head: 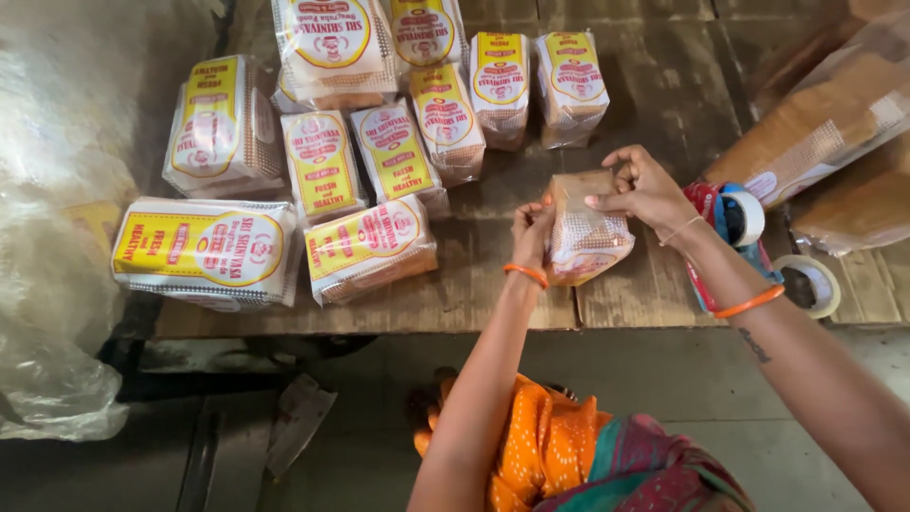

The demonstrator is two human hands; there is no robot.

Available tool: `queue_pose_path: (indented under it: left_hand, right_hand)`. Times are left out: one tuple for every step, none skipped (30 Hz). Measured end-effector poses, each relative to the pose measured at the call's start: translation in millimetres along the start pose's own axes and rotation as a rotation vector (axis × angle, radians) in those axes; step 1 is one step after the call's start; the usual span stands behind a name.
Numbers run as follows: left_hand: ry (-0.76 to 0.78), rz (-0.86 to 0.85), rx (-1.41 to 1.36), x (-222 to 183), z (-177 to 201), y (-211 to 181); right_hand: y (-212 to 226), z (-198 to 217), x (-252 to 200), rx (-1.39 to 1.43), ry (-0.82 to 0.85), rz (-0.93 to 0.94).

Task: The person places slices of bread into clear plastic bags, folds the top edges, and seals them with a tape dispenser. The sealed packages are then moved to a stack on the right side of the table.

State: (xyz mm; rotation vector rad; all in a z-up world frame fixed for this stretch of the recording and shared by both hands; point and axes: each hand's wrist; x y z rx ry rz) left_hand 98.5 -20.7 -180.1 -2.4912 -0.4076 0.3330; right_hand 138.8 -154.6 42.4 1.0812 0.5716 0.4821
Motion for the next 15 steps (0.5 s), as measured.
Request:
queue_pose_path:
  left_hand:
    - [0.002, -0.004, -0.007, 10, 9, 14]
    - [0.026, -0.019, 0.055, 18, 21, 27]
    - [0.050, -0.034, 0.117, 26, 33, 40]
    - [0.045, -0.042, 0.114, 8, 14, 12]
    - [0.039, 0.078, 0.025, -9, -4, -16]
    - [0.034, 0.200, -0.063, -27, -22, -43]
    - [0.030, 0.194, -0.066, -7, -2, -16]
    - [0.030, 0.125, 0.036, 14, 17, 12]
    - [0.029, 0.056, 0.139, 34, 36, 41]
    - [0.029, 0.057, 0.136, 21, 21, 28]
    - [-0.024, 0.043, 0.275, 8, 6, 15]
    - [-0.076, 0.030, 0.416, -6, -9, 2]
    - [-0.076, 0.032, 0.414, -10, -5, 5]
    - [-0.150, 0.006, 0.561, -8, -2, 3]
    - [-0.227, -0.019, 0.708, -6, 1, 2]
  right_hand:
    - [-1, 4, 0, -0.008, 0.001, 0.002]
    - [-3, 5, 0, 0.009, -0.002, 0.004]
    - [-5, 7, 0, 0.026, -0.005, 0.005]
    - [-7, 9, 3, 0.022, 0.003, 0.008]
    - [-9, 12, 6, 0.034, 0.025, -0.002]
    - [-12, 15, 9, 0.047, 0.045, -0.014]
    - [1, 9, 5, 0.044, 0.052, -0.013]
    - [13, 3, 0, 0.029, 0.019, -0.076]
    - [25, -1, -6, 0.013, -0.014, -0.139]
    - [19, -3, -4, 0.011, -0.014, -0.141]
    - [14, -4, -2, -0.165, -0.053, -0.072]
    - [8, -5, -2, -0.339, -0.092, -0.002]
    - [-3, 4, -1, -0.341, -0.092, -0.005]
    - [-12, 13, 4, -0.161, 0.003, 0.024]
    - [-20, 22, 8, 0.017, 0.100, 0.052]
Point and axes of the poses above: each hand's wrist, its own x-axis towards the middle knuckle, its own z-axis out of the back of the hand, y = z × x, and after that the axes turned 8 degrees about y, right-handed
